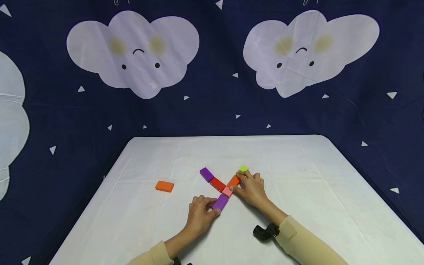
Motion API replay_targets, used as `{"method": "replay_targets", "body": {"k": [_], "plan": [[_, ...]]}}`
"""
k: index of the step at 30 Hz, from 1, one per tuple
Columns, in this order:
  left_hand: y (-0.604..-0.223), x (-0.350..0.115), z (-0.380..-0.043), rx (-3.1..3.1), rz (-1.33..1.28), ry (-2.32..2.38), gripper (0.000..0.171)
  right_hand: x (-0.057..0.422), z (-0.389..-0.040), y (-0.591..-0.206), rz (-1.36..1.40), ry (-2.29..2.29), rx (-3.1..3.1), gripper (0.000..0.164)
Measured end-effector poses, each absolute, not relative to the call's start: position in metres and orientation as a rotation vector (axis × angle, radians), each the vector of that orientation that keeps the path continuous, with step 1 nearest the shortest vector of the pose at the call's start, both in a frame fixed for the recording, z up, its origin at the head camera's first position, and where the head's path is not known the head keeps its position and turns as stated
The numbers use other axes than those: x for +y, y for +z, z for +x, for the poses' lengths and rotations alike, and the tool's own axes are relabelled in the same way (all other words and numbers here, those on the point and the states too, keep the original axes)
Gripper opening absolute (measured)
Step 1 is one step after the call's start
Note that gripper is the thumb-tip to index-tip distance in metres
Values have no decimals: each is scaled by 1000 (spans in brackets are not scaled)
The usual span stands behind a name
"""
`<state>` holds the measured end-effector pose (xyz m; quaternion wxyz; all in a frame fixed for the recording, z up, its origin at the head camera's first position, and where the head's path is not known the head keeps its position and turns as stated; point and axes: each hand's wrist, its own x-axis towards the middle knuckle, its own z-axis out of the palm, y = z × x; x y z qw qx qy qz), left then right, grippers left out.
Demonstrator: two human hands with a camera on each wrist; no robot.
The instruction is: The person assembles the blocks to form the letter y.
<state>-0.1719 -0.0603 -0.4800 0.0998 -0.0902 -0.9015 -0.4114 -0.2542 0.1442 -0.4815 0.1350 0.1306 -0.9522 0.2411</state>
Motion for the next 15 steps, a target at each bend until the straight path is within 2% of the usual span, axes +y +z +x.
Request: {"method": "replay_targets", "body": {"k": [15], "plan": [[-482,-52,-172,-2634,-226,-1226,34,144,-255,-483,371,696,-2763,63]]}}
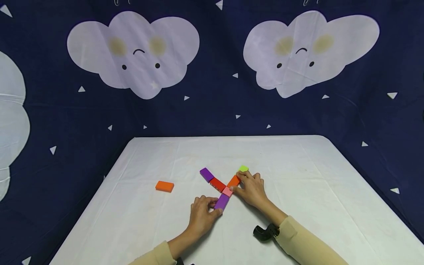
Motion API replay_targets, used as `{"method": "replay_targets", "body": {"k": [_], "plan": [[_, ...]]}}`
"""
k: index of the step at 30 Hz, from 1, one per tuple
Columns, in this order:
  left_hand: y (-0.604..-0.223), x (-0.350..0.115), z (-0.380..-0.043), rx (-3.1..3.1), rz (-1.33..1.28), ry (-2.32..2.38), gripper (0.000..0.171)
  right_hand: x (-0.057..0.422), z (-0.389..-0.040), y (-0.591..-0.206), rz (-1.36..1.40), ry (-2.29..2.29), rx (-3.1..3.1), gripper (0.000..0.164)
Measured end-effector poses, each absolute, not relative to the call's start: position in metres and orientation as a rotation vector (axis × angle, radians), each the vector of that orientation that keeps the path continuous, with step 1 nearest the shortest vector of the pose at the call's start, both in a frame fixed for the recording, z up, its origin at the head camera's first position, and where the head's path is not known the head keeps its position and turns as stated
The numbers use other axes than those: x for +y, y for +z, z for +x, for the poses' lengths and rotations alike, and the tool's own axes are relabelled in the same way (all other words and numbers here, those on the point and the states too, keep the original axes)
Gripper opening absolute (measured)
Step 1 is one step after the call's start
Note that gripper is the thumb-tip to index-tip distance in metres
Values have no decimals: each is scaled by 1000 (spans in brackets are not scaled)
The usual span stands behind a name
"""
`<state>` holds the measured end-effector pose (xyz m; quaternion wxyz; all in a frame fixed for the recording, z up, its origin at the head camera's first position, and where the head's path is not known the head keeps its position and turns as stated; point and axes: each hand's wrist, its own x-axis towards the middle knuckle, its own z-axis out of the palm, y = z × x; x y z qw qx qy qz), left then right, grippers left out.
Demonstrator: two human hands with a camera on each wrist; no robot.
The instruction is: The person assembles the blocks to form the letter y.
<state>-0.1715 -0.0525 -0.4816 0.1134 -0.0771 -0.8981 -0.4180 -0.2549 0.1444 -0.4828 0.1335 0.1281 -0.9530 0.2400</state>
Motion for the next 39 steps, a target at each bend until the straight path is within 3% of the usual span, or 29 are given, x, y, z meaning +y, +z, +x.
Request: {"method": "replay_targets", "body": {"k": [16,30,39], "plan": [[-470,-73,-173,-2608,-263,-1369,37,145,-256,-484,371,699,-2778,64],[-441,-156,-204,-2657,-124,-1287,39,145,-257,-483,386,699,-2769,64],[-444,-208,-220,-2705,-233,-1258,41,145,-257,-484,384,695,-2775,64]]}}
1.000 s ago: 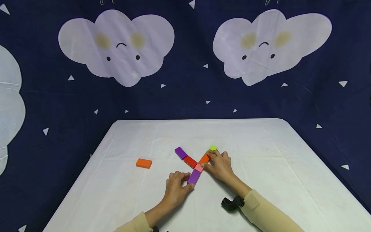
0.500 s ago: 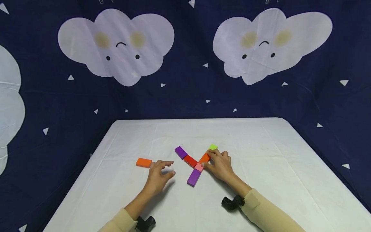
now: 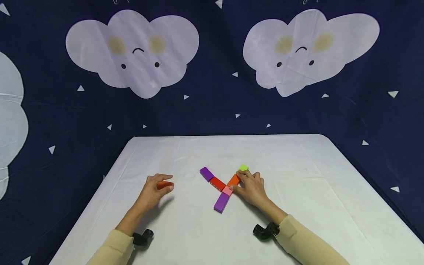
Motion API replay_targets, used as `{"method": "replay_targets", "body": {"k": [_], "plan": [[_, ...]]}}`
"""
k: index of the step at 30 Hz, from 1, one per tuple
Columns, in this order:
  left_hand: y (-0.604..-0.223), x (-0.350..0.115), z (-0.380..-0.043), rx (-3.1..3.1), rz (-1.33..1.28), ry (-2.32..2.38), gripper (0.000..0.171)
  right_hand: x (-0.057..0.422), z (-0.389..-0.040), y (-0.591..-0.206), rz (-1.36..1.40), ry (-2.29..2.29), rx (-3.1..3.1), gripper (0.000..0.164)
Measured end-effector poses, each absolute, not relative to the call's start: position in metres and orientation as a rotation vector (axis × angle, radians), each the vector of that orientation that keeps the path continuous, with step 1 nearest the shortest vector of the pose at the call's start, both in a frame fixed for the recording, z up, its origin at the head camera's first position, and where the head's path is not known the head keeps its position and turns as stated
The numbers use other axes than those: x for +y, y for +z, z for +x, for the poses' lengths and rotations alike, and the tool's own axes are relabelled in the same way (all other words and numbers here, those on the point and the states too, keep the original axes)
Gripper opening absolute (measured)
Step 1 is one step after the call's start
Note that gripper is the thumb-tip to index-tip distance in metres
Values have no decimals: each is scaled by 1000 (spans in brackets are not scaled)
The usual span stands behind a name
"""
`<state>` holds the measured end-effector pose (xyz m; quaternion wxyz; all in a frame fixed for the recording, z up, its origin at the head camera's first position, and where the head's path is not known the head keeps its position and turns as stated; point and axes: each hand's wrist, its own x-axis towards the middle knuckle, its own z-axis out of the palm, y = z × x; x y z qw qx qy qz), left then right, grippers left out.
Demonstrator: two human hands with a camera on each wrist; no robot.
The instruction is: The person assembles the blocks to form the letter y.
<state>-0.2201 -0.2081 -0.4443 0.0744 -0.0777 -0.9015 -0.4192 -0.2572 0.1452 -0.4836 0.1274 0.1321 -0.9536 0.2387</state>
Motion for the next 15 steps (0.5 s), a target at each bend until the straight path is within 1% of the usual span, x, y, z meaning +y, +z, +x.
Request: {"method": "replay_targets", "body": {"k": [8,15], "plan": [[-451,-241,-231,-2711,-344,-1245,42,145,-257,-484,383,697,-2774,64],[-455,-258,-239,-2744,-412,-1250,45,145,-257,-483,379,701,-2779,64]]}}
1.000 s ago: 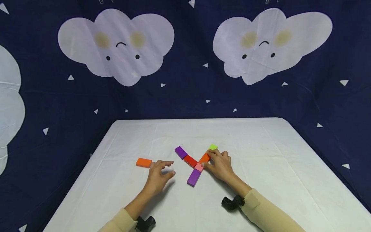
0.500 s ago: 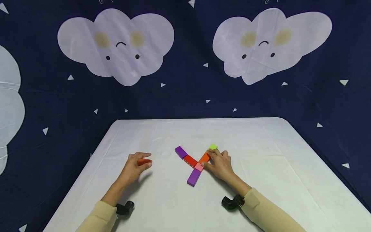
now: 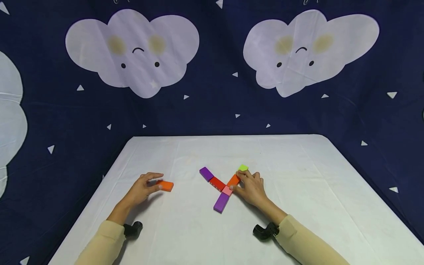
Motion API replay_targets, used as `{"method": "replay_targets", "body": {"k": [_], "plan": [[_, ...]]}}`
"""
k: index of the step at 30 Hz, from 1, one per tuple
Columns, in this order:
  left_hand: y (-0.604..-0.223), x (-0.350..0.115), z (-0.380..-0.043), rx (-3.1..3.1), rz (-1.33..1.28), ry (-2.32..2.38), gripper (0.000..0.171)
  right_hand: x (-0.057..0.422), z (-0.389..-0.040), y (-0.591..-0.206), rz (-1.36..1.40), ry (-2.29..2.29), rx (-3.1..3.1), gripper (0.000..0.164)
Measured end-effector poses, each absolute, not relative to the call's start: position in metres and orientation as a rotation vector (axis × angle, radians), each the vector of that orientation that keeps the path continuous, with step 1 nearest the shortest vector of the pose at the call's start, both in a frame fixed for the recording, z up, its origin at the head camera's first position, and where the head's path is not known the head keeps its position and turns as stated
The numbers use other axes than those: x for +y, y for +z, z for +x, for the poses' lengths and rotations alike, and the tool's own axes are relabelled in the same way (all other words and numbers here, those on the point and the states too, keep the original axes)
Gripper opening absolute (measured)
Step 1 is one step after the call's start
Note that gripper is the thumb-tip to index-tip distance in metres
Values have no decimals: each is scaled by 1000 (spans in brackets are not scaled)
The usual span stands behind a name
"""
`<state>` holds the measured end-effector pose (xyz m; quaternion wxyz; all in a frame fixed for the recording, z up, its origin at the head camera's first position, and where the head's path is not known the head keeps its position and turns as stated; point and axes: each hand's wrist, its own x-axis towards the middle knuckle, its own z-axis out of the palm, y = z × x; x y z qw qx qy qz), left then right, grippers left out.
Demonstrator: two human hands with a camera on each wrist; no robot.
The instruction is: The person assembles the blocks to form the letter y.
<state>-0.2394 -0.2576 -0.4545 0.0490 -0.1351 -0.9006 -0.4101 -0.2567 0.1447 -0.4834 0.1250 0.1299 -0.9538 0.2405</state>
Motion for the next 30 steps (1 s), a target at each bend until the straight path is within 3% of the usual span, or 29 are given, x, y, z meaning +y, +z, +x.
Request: {"method": "replay_targets", "body": {"k": [30], "plan": [[-461,-263,-256,-2923,-350,-1273,33,145,-257,-485,367,712,-2767,64]]}}
